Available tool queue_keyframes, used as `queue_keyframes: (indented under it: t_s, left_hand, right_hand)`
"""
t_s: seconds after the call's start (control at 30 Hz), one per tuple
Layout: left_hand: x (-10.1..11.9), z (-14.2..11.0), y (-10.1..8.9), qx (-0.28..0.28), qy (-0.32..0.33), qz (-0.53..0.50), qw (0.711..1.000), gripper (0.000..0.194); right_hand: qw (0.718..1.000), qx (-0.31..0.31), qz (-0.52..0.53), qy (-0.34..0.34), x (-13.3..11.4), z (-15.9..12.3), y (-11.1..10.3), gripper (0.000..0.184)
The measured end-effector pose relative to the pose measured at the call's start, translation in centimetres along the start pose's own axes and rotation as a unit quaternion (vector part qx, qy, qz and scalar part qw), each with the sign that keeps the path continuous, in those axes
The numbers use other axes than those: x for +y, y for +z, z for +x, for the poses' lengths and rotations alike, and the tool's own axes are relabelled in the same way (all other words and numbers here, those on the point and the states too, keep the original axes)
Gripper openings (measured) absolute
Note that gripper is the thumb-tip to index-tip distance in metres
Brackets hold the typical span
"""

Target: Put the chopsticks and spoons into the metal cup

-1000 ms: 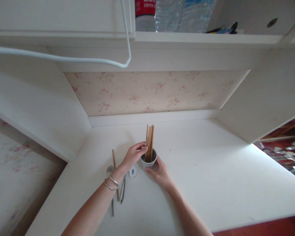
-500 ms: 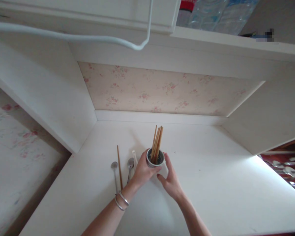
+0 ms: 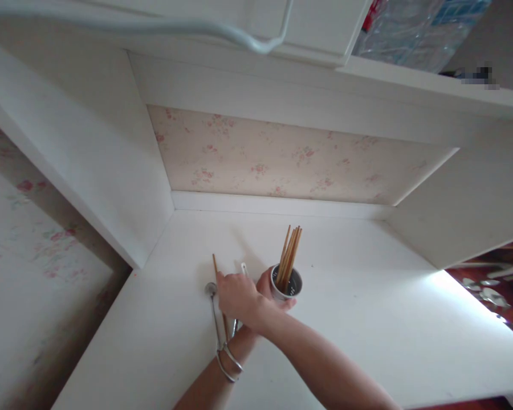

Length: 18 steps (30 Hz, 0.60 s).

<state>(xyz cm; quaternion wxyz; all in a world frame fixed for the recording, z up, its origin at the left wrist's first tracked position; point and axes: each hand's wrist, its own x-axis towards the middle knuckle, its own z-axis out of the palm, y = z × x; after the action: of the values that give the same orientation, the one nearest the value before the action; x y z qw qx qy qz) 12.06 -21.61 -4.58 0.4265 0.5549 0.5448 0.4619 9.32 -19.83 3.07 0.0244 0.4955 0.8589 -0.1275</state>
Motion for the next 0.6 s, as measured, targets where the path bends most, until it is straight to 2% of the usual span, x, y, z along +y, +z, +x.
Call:
queue_keyframes:
  t_s: [0.13,0.33,0.47,0.6]
  left_hand:
    - [-0.4,0.3,-0.5,-0.041,0.001,-0.064,0.997,0.091]
    - [-0.2,0.0,-1.1,-0.067,-0.002,-0.091,0.994,0.087]
    - [-0.6,0.0,-0.8,-0.062,0.007,-0.089,0.994,0.087]
    - [-0.4,-0.2,-0.9,-0.075,0.034,-0.095,0.992,0.088]
  right_hand:
    - [0.999,-0.038,-0.014,0.009,-0.6,3.4,1.9,0.033]
    - [0.999,-0.034,-0.011,0.018,-0.8,4.0,2.9,0.034]
    - [1.0,-0.007,-0.006,0.022,-0.3,4.2,2.1,0.026]
    - [0.998,0.054,0.01,0.015,0.3,4.0,0.0,0.026]
